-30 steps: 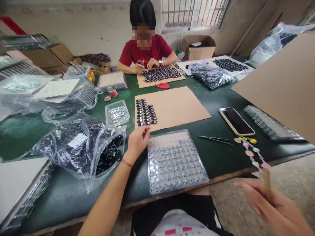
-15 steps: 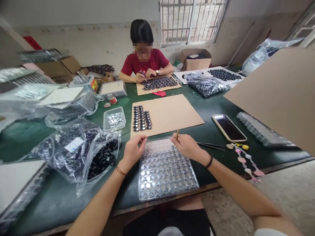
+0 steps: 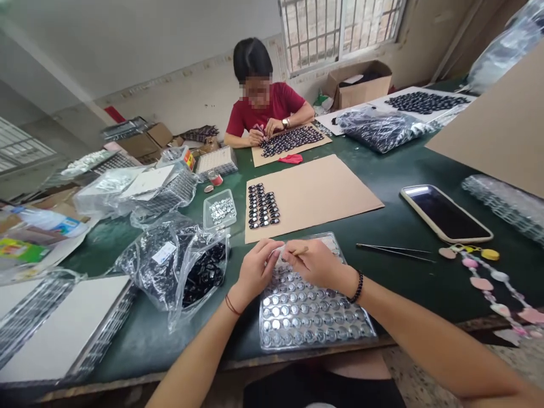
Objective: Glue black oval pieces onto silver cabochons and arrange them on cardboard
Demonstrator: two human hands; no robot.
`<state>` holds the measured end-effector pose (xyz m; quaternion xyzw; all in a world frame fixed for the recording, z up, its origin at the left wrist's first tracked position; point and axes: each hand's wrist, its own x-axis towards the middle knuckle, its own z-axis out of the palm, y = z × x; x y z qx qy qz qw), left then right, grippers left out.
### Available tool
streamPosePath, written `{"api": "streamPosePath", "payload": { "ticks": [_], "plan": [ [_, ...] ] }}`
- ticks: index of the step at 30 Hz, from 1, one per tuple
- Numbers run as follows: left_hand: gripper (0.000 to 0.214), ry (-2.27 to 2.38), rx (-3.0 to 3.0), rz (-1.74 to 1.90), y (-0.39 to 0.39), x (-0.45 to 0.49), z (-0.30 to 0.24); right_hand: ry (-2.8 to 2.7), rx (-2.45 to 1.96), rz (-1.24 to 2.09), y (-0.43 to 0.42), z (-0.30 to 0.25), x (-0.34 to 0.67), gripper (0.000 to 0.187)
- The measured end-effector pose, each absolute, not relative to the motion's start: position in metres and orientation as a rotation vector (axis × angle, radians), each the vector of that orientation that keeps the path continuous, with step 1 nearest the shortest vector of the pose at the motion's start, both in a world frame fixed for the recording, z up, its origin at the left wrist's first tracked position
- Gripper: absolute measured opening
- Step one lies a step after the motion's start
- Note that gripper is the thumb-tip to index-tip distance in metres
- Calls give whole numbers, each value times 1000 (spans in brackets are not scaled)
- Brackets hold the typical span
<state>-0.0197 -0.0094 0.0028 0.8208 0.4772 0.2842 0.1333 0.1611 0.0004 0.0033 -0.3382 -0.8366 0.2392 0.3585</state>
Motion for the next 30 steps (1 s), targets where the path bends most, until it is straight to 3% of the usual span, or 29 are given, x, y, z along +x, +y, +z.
{"api": "streamPosePath", "payload": {
  "ticks": [5, 23, 30],
  "plan": [
    [27, 1397, 2428, 595, -11, -16, 3, -2153, -835, 618, 0, 2, 164, 26],
    [22, 1298, 2033, 692, -14, -10, 4, -2182, -727, 457, -3, 3, 169, 21],
    [17, 1289, 2158, 623, -18, -8, 7, -2191, -546, 441, -6, 4, 168, 16]
  ]
}}
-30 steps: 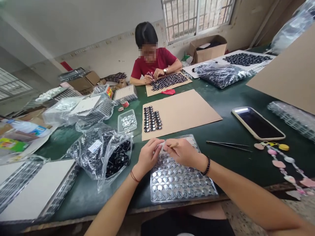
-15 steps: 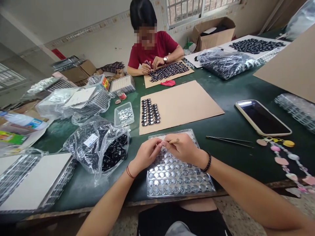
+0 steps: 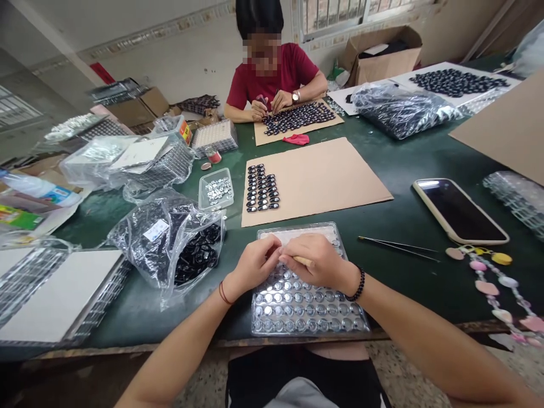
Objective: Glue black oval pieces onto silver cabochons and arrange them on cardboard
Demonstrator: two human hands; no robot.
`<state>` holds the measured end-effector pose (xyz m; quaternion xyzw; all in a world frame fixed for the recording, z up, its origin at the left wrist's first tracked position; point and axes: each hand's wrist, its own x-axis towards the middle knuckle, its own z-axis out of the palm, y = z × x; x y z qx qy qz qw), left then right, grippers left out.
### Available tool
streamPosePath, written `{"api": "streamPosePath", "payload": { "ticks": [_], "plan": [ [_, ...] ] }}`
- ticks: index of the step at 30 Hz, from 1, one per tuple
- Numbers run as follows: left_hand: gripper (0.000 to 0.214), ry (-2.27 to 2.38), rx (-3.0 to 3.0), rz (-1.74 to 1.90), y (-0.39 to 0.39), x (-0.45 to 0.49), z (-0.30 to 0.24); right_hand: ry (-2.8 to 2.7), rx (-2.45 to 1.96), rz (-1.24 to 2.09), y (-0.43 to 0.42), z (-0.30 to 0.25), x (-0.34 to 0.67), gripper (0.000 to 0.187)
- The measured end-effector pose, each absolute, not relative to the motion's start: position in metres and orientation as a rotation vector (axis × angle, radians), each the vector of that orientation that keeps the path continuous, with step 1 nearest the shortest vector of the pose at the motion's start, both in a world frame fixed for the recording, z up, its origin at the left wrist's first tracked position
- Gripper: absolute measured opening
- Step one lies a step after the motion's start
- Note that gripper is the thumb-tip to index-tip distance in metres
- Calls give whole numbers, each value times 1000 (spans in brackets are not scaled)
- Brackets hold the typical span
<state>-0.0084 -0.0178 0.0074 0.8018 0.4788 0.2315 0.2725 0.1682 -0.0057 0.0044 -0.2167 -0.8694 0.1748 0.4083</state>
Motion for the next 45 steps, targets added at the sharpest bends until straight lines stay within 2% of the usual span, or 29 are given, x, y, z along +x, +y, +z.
{"api": "streamPosePath", "payload": {
  "ticks": [11, 15, 18, 22, 27, 32, 37, 40, 42, 45],
  "plan": [
    [25, 1069, 1528, 767, -11, -12, 4, -2072, -728, 467, -3, -1, 168, 20],
    [27, 1082, 1315, 959, -6, -14, 3, -1984, -834, 469, -2, -2, 167, 20],
    [26, 1104, 1163, 1019, -5, -14, 5, -1821, -894, 632, -1, -2, 167, 22],
    [43, 1021, 1064, 944, -8, -11, 4, -1652, -871, 909, 0, -3, 166, 25],
    [34, 994, 978, 931, -11, -9, 0, -1596, -838, 1063, -3, -4, 164, 24],
    [30, 1095, 1116, 1007, -6, -14, 1, -1407, -831, 1108, -2, 2, 166, 24],
    [25, 1564, 1611, 1270, 29, -55, 18, -1337, -850, 1094, -2, 6, 168, 25],
    [38, 1874, 1762, 1442, 43, -86, 33, -1378, -832, 1133, -5, 5, 167, 25],
    [43, 1957, 1842, 1426, 31, -95, 37, -1402, -820, 1147, -7, 4, 166, 25],
    [24, 1919, 2050, 1195, -12, -96, 27, -1430, -822, 1145, -9, 3, 166, 24]
  ]
}}
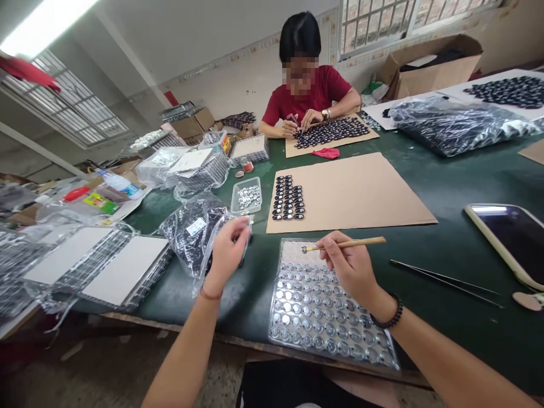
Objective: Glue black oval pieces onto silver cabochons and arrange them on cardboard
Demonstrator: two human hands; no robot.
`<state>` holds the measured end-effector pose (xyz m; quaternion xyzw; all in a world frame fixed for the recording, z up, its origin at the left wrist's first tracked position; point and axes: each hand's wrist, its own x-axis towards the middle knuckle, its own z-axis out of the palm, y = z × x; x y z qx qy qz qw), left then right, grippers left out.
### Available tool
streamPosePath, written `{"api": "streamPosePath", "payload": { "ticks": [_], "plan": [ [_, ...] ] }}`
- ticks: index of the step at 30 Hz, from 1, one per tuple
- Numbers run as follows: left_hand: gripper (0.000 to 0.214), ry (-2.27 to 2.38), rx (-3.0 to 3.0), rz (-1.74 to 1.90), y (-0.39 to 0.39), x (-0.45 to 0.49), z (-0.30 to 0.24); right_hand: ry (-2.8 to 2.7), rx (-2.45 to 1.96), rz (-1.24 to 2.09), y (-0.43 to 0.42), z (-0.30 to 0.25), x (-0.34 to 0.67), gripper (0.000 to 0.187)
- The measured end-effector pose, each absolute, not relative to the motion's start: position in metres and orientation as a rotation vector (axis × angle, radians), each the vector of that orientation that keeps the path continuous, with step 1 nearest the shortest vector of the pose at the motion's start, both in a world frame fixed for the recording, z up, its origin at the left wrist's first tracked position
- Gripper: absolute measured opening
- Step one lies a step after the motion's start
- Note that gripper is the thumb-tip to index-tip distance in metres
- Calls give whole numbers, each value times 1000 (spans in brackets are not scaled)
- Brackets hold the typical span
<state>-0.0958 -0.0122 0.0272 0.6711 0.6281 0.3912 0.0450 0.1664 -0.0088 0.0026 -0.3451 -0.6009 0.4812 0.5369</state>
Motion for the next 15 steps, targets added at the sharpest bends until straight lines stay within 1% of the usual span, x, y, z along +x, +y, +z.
{"api": "streamPosePath", "payload": {
  "ticks": [1, 4, 7, 10, 13, 15],
  "plan": [
    [20, 1926, 2127, 1056, -28, -96, 21, -1440, -827, 1146, -9, 2, 167, 24],
    [22, 2160, 2198, 786, -61, -103, -2, -1469, -854, 1157, -9, 0, 166, 24],
    [27, 2523, 2168, 409, -66, -114, -19, -1496, -878, 1157, -10, -1, 165, 25],
    [29, 2644, 2129, 130, -59, -118, -27, -1510, -890, 1137, -10, -1, 165, 27],
    [26, 2611, 2118, 70, -56, -116, -27, -1524, -896, 1109, -10, 0, 166, 28],
    [24, 2596, 2046, 221, -56, -115, -23, -1544, -895, 1095, -10, 0, 166, 28]
  ]
}}
